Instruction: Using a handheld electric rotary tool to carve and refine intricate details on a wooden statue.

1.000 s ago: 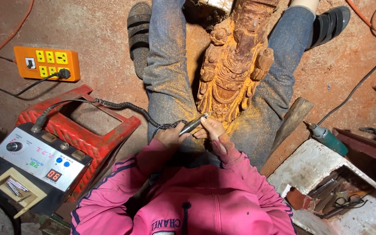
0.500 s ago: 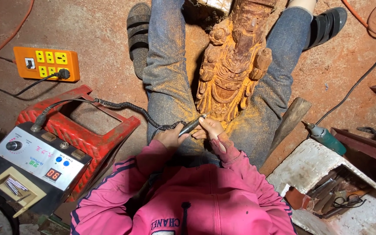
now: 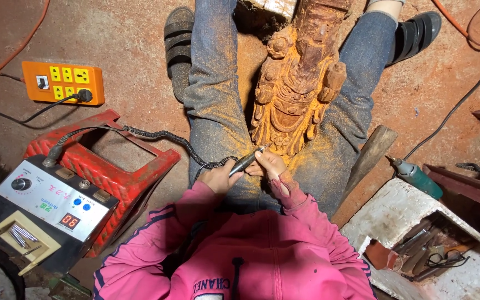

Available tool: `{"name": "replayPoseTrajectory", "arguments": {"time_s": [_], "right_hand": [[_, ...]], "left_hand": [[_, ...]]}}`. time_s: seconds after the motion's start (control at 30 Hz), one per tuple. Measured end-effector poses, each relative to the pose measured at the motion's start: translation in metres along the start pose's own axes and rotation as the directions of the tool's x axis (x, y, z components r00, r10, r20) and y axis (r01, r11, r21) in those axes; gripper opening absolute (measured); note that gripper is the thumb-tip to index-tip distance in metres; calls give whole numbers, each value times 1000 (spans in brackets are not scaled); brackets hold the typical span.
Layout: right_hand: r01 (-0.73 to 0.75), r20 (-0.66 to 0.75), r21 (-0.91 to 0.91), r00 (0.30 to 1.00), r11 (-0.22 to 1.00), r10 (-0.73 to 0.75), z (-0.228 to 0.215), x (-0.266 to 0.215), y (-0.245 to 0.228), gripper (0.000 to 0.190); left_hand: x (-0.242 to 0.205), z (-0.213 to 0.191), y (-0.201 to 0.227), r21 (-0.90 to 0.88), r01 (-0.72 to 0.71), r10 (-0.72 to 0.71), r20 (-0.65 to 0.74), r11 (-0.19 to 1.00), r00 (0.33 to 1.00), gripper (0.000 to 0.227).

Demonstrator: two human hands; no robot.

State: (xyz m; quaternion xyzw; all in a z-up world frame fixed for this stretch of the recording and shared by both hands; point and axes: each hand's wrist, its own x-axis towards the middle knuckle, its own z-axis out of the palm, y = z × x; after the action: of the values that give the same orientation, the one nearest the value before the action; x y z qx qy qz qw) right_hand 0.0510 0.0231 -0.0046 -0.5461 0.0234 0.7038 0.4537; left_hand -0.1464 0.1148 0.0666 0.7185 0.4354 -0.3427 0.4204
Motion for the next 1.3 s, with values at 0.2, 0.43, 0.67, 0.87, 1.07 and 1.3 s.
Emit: {"name": "replayPoseTrajectory", "arguments": {"time_s": [0.2, 0.43, 0.67, 0.87, 1.07, 1.3], "right_hand": [[15, 0, 22, 1000, 1000, -15, -3, 2, 0, 37], [-58, 24, 19, 998, 998, 58, 6, -6, -12, 38], [-45, -1, -8, 999, 999, 45, 6, -10, -8, 37], [-31, -12, 26, 999, 999, 32, 2, -4, -5, 38], [-78, -7, 28, 997, 997, 78, 4, -8, -8, 40], [-86, 2, 16, 996, 996, 86, 4, -12, -6, 40]], "left_hand": [[3, 0, 4, 11, -7, 7, -34, 1000, 999, 48], [2, 9, 1, 5, 8, -8, -27, 1000, 1000, 48], [-2, 9, 0, 5, 17, -17, -25, 1000, 1000, 48], [4, 11, 3, -13, 22, -23, -32, 1000, 999, 47], [6, 25, 1, -10, 30, -31, -41, 999, 999, 50], [-2, 26, 4, -39, 59, -60, -24, 997, 998, 49]]}}
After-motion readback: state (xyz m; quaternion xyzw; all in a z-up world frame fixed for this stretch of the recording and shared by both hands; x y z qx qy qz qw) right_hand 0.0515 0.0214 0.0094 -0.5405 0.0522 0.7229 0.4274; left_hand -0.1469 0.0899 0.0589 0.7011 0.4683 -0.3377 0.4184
